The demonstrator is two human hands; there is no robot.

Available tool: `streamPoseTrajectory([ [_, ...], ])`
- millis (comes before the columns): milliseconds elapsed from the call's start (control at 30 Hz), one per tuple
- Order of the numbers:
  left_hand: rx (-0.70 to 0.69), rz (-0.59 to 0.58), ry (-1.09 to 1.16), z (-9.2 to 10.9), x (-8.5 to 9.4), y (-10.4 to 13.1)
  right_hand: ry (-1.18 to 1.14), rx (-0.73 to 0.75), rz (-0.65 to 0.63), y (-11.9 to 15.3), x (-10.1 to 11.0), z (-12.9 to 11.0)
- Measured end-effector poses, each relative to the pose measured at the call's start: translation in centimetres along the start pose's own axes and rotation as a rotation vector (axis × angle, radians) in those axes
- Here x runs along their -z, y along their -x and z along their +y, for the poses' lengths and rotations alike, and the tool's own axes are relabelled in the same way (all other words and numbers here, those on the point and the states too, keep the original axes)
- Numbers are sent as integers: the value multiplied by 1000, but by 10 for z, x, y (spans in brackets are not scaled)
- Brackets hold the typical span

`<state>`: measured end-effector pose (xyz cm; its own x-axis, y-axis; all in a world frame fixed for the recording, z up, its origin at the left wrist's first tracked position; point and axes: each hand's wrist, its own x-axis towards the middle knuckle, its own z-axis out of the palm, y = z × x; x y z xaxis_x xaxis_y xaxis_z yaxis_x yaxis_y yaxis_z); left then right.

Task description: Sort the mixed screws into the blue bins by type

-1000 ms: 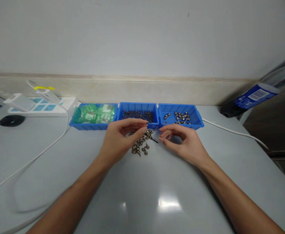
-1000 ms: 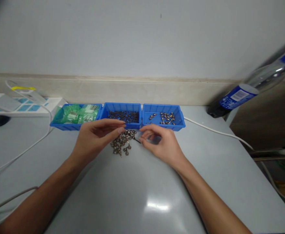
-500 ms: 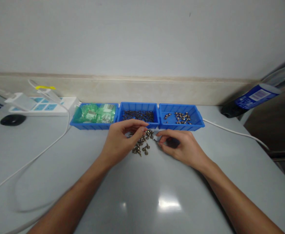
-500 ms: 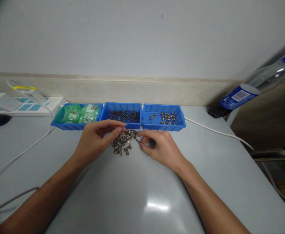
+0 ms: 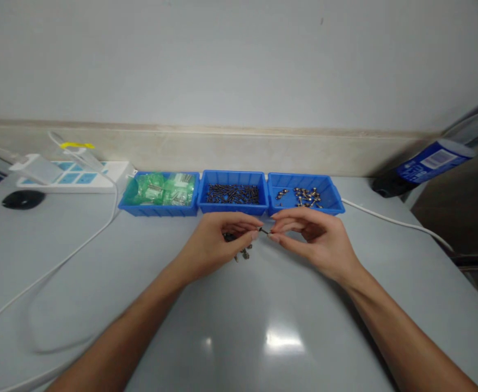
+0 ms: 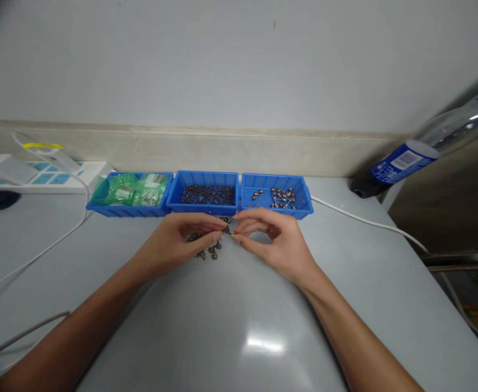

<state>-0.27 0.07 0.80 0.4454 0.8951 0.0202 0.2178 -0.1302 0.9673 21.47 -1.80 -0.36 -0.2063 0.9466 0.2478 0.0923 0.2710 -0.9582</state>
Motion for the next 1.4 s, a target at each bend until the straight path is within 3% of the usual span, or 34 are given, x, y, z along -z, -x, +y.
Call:
streamPoseTrajectory([
  [200, 25, -33, 111, 1, 1, 2, -18, 10, 28, -1, -5, 0],
  [333, 23, 6, 199, 2, 4, 0, 38, 35, 48, -1, -8, 4],
  [433, -28, 206, 225, 1, 9, -3, 269, 72, 39, 0, -7, 6],
  [533, -82, 437, 239, -1, 13, -6, 535, 139, -49, 0, -9, 7],
  [633, -97, 514, 213, -3, 16, -8, 647, 213, -201, 1, -13, 9],
  [800, -125, 474, 150, -2, 15, -6, 659, 243, -289, 0, -16, 12],
  [1033, -124, 417, 46, 1, 10, -4, 632, 241, -272, 0, -8, 7],
  [1400, -125, 389, -17, 0, 7, -3, 635, 238, -256, -3, -13, 17],
])
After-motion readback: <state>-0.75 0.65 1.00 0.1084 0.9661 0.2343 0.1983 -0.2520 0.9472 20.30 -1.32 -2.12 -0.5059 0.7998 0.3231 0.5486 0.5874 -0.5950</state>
